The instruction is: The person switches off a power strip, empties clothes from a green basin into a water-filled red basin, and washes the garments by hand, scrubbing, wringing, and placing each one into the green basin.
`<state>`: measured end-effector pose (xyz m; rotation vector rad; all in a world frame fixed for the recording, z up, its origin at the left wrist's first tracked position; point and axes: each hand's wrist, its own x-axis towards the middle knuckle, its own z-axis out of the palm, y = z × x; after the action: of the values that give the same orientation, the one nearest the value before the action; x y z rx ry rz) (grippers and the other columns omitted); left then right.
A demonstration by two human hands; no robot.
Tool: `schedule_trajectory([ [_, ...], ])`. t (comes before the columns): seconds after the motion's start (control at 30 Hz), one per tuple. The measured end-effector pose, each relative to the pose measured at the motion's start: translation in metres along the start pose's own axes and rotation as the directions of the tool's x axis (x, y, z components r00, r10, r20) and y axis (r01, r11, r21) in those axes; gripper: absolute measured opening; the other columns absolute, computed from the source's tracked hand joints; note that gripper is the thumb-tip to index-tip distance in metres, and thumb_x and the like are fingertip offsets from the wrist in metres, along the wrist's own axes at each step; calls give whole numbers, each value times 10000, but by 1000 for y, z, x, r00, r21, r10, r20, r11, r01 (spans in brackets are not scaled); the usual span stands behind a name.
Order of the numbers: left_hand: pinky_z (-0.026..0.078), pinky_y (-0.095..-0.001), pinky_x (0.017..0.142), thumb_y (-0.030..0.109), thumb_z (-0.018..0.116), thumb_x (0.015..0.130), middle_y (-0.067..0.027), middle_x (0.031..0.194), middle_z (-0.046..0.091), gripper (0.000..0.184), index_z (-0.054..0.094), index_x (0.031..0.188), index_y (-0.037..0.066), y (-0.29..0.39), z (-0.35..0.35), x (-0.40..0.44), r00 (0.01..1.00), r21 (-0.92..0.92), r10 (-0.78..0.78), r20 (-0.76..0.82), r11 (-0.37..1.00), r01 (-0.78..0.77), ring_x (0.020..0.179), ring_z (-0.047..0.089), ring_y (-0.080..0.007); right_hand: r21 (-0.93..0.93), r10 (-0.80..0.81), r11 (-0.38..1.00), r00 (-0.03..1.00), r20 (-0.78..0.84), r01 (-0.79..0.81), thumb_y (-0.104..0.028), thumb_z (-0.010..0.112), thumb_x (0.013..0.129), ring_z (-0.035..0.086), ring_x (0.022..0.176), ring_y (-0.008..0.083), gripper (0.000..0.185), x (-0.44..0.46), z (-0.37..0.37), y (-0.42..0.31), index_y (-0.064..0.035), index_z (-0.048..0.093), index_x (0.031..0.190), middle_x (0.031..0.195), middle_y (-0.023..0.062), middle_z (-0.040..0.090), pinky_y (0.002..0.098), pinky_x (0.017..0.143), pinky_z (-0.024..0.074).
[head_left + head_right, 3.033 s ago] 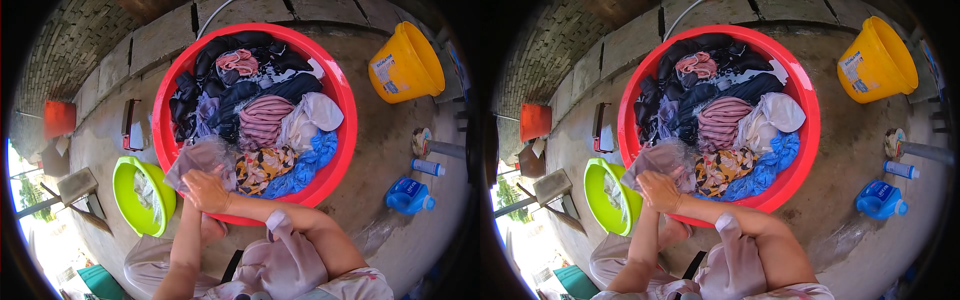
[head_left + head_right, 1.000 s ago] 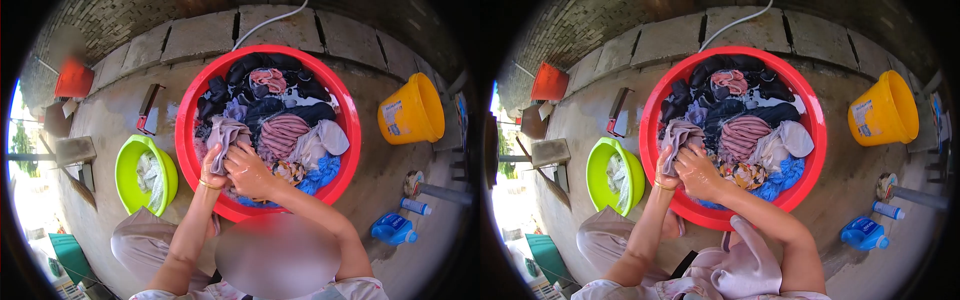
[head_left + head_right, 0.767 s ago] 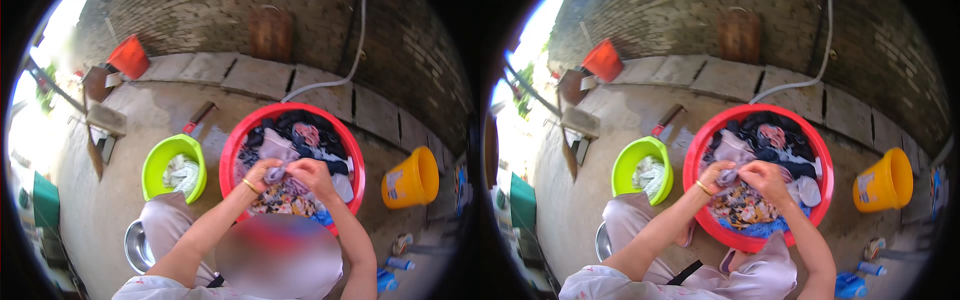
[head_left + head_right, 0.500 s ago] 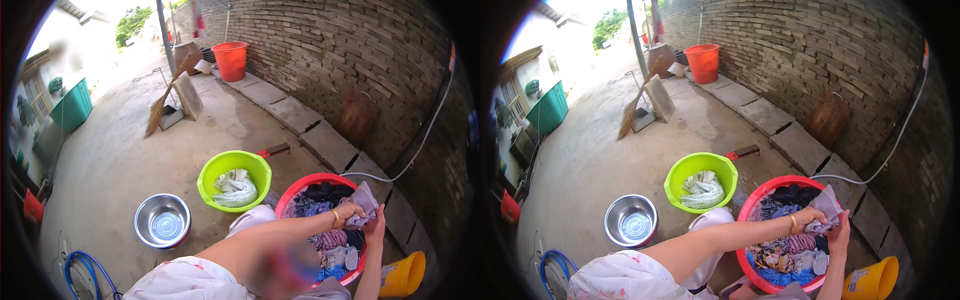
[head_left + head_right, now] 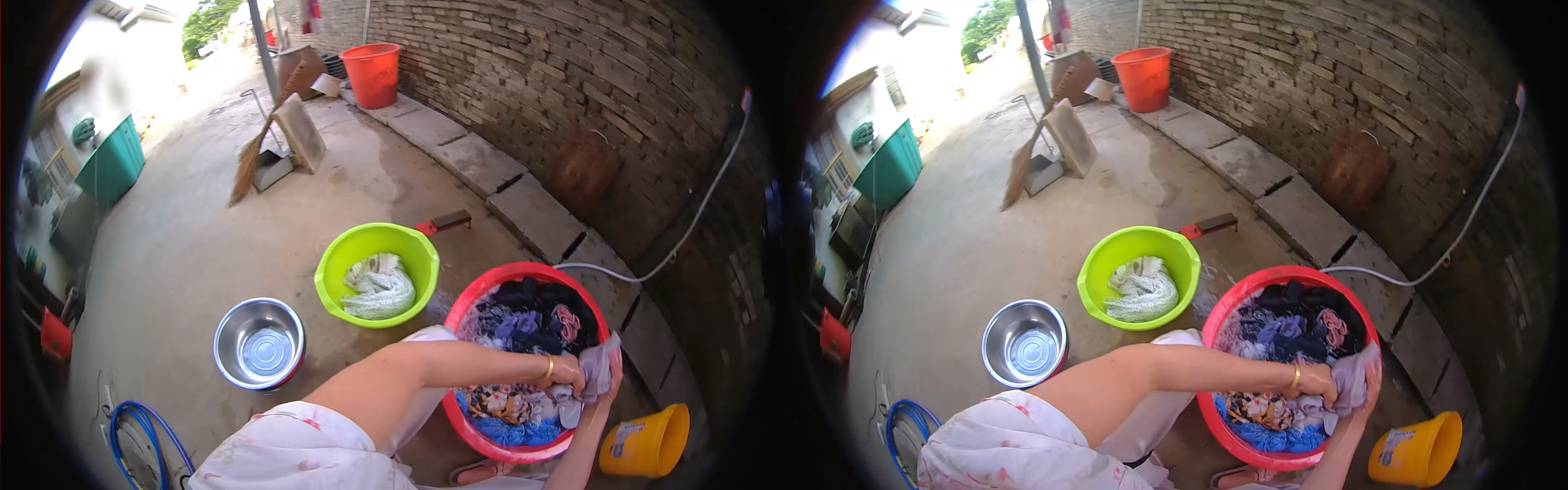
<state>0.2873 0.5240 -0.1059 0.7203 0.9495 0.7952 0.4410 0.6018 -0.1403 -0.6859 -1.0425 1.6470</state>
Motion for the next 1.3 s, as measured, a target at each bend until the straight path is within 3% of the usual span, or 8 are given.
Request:
schedule_trajectory([
  [0.2, 479, -306, 649, 144, 674, 521, -119, 742, 615, 321, 618, 798, -8, -31, -28, 35, 959, 699, 274, -75, 700, -146, 669, 577, -209, -298, 60, 945, 970, -238, -132, -159, 771, 566, 571, 698, 137, 494, 20, 10, 39, 47, 595, 978, 827, 64, 609, 258, 648, 451],
  [0.33, 475, -403, 814, 175, 644, 597, -241, 924, 617, 500, 524, 1004, -90, -27, -30, 30, 948, 902, 184, -258, 399, 168, 909, 608, -364, -508, -50, 841, 910, -412, -184, -109, 707, 534, 556, 647, 134, 293, 34, 1, 94, -10, 620, 795, 703, 49, 594, 270, 583, 434],
  [0.47, 452, -425, 859, 193, 622, 644, -315, 1020, 554, 648, 365, 1145, -130, -40, -41, 34, 945, 910, 128, -300, 335, 244, 960, 567, -423, -465, -10, 834, 834, -551, -297, -137, 702, 539, 581, 666, 178, 285, 27, 13, 104, 4, 613, 770, 679, 70, 605, 297, 604, 445],
  [0.67, 408, -338, 907, 378, 796, 525, -288, 1110, 511, 919, 333, 1136, -129, -39, -51, 35, 938, 924, 347, 18, 353, -149, 1061, 529, -311, -649, -149, 684, 806, -572, -334, -214, 707, 586, 607, 758, 259, 362, 21, 26, 72, 27, 596, 832, 791, 129, 628, 329, 693, 461],
  [0.8, 424, -305, 860, 340, 808, 556, -168, 1042, 564, 853, 400, 1158, -104, -13, -37, 16, 952, 793, 284, -114, 604, -85, 967, 555, -227, -647, -26, 728, 934, -357, -227, -439, 713, 672, 588, 923, 307, 705, 17, 38, 37, 108, 492, 1058, 1030, 229, 586, 363, 800, 443],
  [0.9, 503, -273, 629, 184, 707, 702, -84, 833, 645, 299, 611, 931, 19, 8, -36, 2, 989, -10, 123, -78, 992, -124, 691, 621, -166, -144, 253, 956, 967, -39, -256, -506, 621, 781, 530, 1015, 232, 680, 8, 24, -11, 12, 433, 1180, 1157, 147, 497, 390, 831, 432],
  [1.07, 441, -278, 459, 361, 522, 823, -125, 797, 609, 373, 569, 998, 35, 22, -24, -22, 962, -521, 178, 209, 852, -44, 594, 576, -213, -107, 142, 983, 989, -45, -146, -519, 622, 767, 509, 1062, 226, 747, 15, -7, -21, -61, 365, 1299, 1164, 114, 502, 396, 864, 450],
  [1.3, 413, -293, 411, 419, 522, 799, -144, 811, 602, 426, 548, 1027, 60, 0, 6, -24, 910, -668, 280, 305, 744, -6, 585, 585, -241, 338, -277, 939, 728, 628, 66, -494, 682, 698, 396, 1186, 433, 789, 14, 37, -52, -27, 402, 1270, 1279, 238, 424, 526, 967, 351],
])
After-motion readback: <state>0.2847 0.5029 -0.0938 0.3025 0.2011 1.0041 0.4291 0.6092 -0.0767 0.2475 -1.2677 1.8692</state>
